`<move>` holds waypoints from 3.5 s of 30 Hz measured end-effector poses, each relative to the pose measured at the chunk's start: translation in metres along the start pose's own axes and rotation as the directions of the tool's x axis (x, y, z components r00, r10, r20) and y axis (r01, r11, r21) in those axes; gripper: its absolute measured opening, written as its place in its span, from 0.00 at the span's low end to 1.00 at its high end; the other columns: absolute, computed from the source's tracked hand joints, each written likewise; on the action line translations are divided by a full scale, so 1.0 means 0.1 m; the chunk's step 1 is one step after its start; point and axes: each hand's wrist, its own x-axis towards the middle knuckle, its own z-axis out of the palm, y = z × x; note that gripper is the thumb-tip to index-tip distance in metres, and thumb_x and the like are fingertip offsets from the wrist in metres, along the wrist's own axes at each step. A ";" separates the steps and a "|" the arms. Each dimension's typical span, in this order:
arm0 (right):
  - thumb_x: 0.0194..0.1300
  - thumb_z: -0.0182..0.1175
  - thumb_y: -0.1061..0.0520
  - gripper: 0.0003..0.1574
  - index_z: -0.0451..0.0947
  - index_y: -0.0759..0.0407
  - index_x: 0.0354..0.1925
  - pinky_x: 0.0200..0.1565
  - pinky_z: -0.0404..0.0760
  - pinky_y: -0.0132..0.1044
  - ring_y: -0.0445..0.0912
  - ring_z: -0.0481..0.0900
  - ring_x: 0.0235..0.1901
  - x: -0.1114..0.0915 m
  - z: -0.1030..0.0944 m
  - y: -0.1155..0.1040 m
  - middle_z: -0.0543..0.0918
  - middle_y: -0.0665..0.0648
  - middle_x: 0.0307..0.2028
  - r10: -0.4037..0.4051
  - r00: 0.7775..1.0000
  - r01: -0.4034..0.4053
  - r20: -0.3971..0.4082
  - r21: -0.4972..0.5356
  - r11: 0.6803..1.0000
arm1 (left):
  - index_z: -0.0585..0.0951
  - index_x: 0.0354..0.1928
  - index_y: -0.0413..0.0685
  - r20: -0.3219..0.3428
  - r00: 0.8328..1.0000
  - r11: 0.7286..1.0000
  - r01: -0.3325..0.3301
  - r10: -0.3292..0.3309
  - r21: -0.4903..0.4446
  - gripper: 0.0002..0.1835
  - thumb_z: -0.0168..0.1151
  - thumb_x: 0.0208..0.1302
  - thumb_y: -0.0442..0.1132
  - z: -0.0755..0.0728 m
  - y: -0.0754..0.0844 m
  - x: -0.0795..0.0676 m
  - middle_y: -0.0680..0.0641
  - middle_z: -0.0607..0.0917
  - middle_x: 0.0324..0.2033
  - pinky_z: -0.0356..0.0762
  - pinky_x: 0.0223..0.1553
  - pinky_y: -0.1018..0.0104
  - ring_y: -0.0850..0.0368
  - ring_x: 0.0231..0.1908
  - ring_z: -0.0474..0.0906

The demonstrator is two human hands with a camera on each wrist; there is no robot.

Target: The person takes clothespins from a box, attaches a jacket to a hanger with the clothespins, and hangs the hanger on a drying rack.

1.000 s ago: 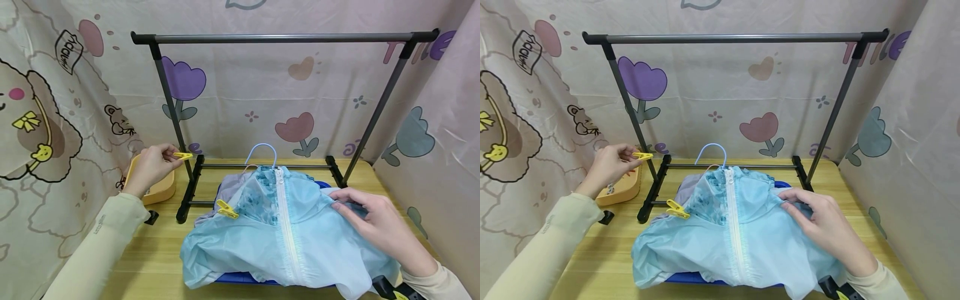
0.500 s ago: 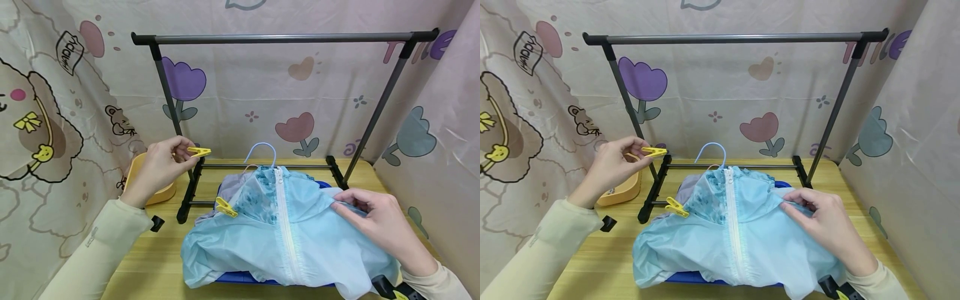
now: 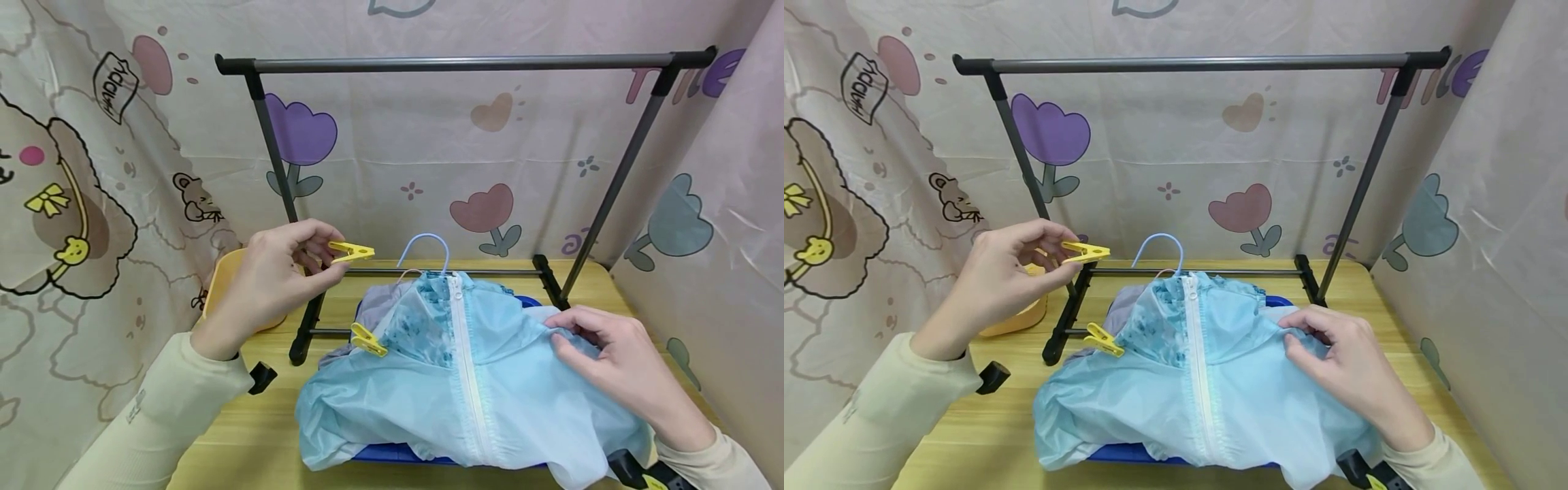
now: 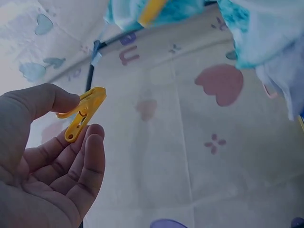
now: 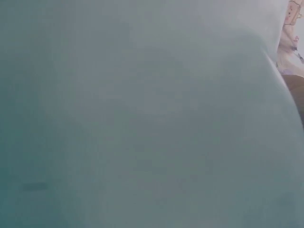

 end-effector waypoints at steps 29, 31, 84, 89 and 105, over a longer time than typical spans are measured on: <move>0.59 0.74 0.71 0.27 0.89 0.40 0.47 0.52 0.71 0.15 0.25 0.82 0.46 -0.02 -0.03 -0.02 0.92 0.43 0.44 -0.054 0.998 0.054 0.019 -0.001 0.999 | 0.87 0.52 0.47 0.189 0.937 0.947 -0.256 0.292 -0.193 0.15 0.77 0.63 0.34 0.35 0.66 0.19 0.53 0.90 0.43 0.86 0.37 0.71 0.62 0.38 0.84; 0.59 0.74 0.71 0.26 0.89 0.41 0.46 0.51 0.72 0.15 0.26 0.82 0.45 -0.02 -0.03 -0.02 0.91 0.41 0.43 -0.049 0.999 0.049 0.018 0.005 0.999 | 0.87 0.52 0.47 0.198 0.933 0.945 -0.262 0.300 -0.196 0.15 0.77 0.64 0.35 0.38 0.70 0.20 0.53 0.90 0.43 0.86 0.37 0.72 0.64 0.38 0.84; 0.53 0.72 0.76 0.27 0.85 0.43 0.36 0.26 0.68 0.29 0.33 0.73 0.24 -0.02 0.02 -0.01 0.84 0.39 0.29 -0.038 0.999 0.039 -0.011 0.122 0.992 | 0.78 0.26 0.55 0.511 0.787 0.877 -0.465 0.346 0.122 0.14 0.63 0.66 0.28 1.07 1.35 0.49 0.57 0.63 0.21 0.55 0.27 0.71 0.60 0.26 0.63; 0.53 0.72 0.76 0.27 0.85 0.43 0.36 0.27 0.70 0.27 0.34 0.74 0.25 -0.02 0.02 -0.02 0.85 0.39 0.30 -0.039 0.999 0.040 -0.012 0.117 0.992 | 0.82 0.29 0.54 0.523 0.777 0.868 -0.479 0.351 0.129 0.12 0.62 0.68 0.29 1.10 1.36 0.50 0.57 0.65 0.21 0.55 0.26 0.72 0.61 0.26 0.64; 0.48 0.72 0.78 0.32 0.83 0.40 0.36 0.31 0.71 0.24 0.30 0.74 0.28 -0.01 0.03 -0.03 0.85 0.36 0.32 -0.107 0.994 0.109 -0.037 0.072 0.991 | 0.83 0.31 0.55 0.540 0.754 0.838 -0.525 0.375 0.151 0.10 0.63 0.69 0.30 1.16 1.42 0.50 0.57 0.68 0.22 0.54 0.26 0.74 0.63 0.26 0.65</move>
